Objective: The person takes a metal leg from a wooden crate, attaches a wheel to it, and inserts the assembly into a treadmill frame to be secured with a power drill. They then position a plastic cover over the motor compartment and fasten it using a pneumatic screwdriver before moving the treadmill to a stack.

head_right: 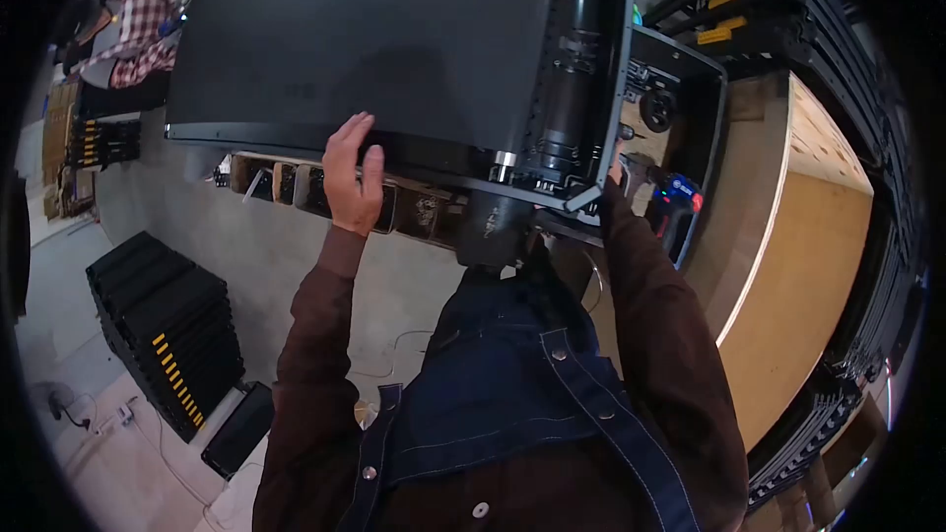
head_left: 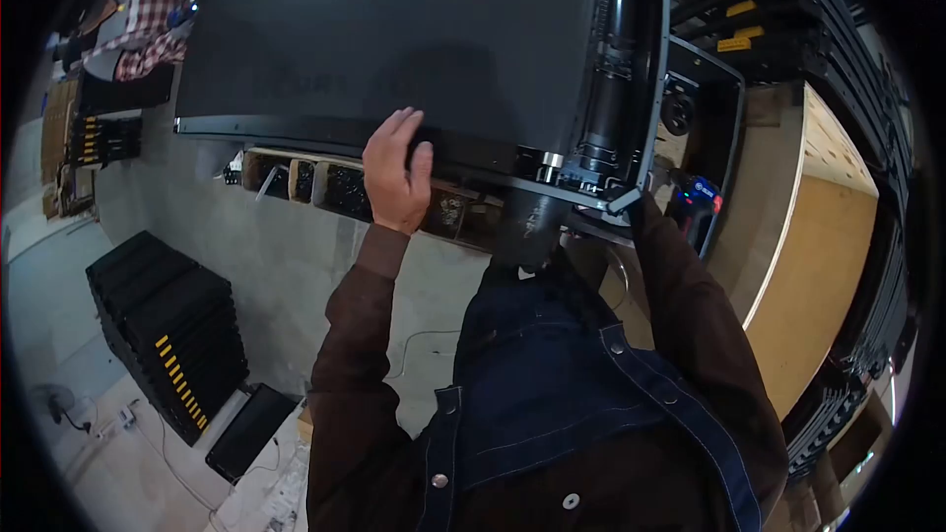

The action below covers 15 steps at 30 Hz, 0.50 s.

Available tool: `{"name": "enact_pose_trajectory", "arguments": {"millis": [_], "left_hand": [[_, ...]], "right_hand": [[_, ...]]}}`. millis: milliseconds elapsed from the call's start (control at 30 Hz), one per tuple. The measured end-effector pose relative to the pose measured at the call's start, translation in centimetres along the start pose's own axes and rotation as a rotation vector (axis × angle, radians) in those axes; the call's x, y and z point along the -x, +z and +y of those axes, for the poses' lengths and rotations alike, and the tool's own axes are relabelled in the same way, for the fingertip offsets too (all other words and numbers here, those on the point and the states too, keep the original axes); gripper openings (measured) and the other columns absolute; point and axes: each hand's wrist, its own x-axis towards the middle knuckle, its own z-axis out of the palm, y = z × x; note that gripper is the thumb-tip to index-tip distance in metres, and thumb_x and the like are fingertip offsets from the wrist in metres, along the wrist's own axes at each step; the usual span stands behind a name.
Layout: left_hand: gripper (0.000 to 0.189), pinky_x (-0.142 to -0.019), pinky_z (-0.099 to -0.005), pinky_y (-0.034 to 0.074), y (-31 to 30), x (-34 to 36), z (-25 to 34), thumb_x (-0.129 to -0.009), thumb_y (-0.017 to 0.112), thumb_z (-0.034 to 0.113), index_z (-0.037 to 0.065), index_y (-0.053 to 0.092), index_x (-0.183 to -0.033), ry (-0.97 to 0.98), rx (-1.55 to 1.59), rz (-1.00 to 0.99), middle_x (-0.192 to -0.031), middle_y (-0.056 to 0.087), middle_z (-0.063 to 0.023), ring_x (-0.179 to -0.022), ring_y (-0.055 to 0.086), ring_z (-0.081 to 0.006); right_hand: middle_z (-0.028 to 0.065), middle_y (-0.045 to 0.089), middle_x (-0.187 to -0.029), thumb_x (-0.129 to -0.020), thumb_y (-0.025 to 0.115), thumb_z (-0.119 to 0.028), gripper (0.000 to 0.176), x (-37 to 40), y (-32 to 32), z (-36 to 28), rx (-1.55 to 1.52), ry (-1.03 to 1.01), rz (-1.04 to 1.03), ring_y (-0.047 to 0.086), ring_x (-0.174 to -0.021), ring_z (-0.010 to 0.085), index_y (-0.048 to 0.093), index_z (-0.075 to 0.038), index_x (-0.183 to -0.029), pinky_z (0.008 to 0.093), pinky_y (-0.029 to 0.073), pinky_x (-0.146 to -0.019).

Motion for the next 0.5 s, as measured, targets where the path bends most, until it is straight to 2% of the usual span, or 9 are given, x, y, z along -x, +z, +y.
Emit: {"name": "enact_pose_trajectory", "arguments": {"millis": [67, 100, 133, 167, 200, 233, 300, 367, 500], "left_hand": [[0.022, -0.090, -0.0394, 0.050, -2.5, 3.4, -1.8, -0.099, 0.058, 0.012, 0.003, 0.066, -0.117, -0.200, 0.025, 0.172, -0.112, 0.066, -0.0160, -0.103, 0.063, -0.0329], [0.019, -0.085, -0.0382, 0.052, -3.3, 5.6, -2.9, -0.100, 0.057, 0.011, 0.001, 0.066, -0.114, -0.329, 0.056, 0.202, -0.108, 0.067, -0.0161, -0.097, 0.065, -0.0321], [0.022, -0.081, -0.0331, 0.053, -3.1, 9.0, -5.8, -0.098, 0.058, 0.010, 0.001, 0.066, -0.116, -0.481, 0.082, 0.153, -0.104, 0.069, -0.0144, -0.088, 0.067, -0.0209], [0.021, -0.079, -0.0374, 0.054, -3.0, 11.2, -7.5, -0.097, 0.060, 0.013, 0.002, 0.066, -0.114, -0.651, 0.086, 0.004, -0.103, 0.069, -0.0159, -0.087, 0.067, -0.0272], [0.020, -0.077, -0.0417, 0.054, -2.7, 13.2, -9.3, -0.097, 0.061, 0.015, 0.003, 0.067, -0.112, -0.818, 0.094, -0.154, -0.102, 0.068, -0.0174, -0.086, 0.067, -0.0335], [0.020, -0.077, -0.0417, 0.054, -1.0, 16.5, -13.0, -0.097, 0.061, 0.015, 0.003, 0.067, -0.112, -0.814, 0.102, -0.149, -0.102, 0.068, -0.0174, -0.086, 0.067, -0.0335], [0.026, -0.075, -0.0461, 0.055, 2.8, 22.0, -19.6, -0.093, 0.063, 0.021, 0.010, 0.064, -0.117, -0.599, 0.012, -0.306, -0.104, 0.068, -0.0170, -0.088, 0.068, -0.0370], [0.028, -0.074, -0.0477, 0.055, 4.0, 21.8, -19.8, -0.092, 0.065, 0.023, 0.012, 0.062, -0.118, -0.552, -0.178, -0.413, -0.104, 0.067, -0.0167, -0.089, 0.069, -0.0384], [0.034, -0.075, -0.0488, 0.058, 6.7, 20.1, -19.4, -0.088, 0.069, 0.026, 0.017, 0.056, -0.118, -0.493, -0.580, -0.783, -0.102, 0.066, -0.0157, -0.091, 0.070, -0.0385]], "right_hand": [[0.0048, 0.068, -0.118, -0.103, 0.041, -0.062, 0.070, 1.9, -1.3, -6.8, -0.354, 0.398, -0.022, 0.064, -0.105, 0.0169, 0.050, -0.006, -0.145, 0.0276, 0.050, -0.094], [0.0060, 0.068, -0.118, -0.103, 0.049, -0.055, 0.066, 2.0, -2.4, -6.3, 0.135, 0.002, 0.007, 0.063, -0.106, 0.0174, 0.048, -0.006, -0.147, 0.0277, 0.050, -0.094], [0.0090, 0.067, -0.119, -0.100, 0.058, -0.047, 0.065, 5.3, -1.3, -9.8, 0.455, -0.161, -0.032, 0.063, -0.107, 0.0197, 0.045, -0.005, -0.148, 0.0291, 0.050, -0.095], [0.0120, 0.066, -0.119, -0.096, 0.067, -0.038, 0.068, 8.6, -0.3, -13.4, 0.769, -0.337, -0.018, 0.063, -0.107, 0.0220, 0.042, -0.004, -0.150, 0.0306, 0.051, -0.095], [0.0126, 0.065, -0.119, -0.094, 0.069, -0.031, 0.066, 15.1, 3.1, -18.1, 0.688, -0.257, 0.013, 0.064, -0.106, 0.0230, 0.041, -0.005, -0.148, 0.0325, 0.053, -0.092], [0.0133, 0.064, -0.119, -0.093, 0.071, -0.024, 0.064, 22.1, 7.4, -23.3, 0.604, -0.180, 0.051, 0.064, -0.105, 0.0239, 0.040, -0.005, -0.146, 0.0344, 0.055, -0.088], [0.0141, 0.061, -0.119, -0.090, 0.073, -0.033, 0.073, 30.8, 8.1, -27.7, 0.345, -0.032, -0.172, 0.065, -0.096, 0.0243, 0.036, -0.005, -0.147, 0.0381, 0.056, -0.083], [0.0145, 0.061, -0.113, -0.090, 0.071, -0.039, 0.073, 37.5, 8.0, -28.0, 0.062, -0.191, -0.333, 0.066, -0.086, 0.0241, 0.036, -0.004, -0.145, 0.0393, 0.057, -0.079], [0.0143, 0.064, -0.090, -0.087, 0.071, -0.034, 0.058, 45.8, 9.1, -28.5, 0.185, -0.083, -0.125, 0.066, -0.080, 0.0267, 0.046, -0.004, -0.128, 0.0399, 0.056, -0.075]]}}
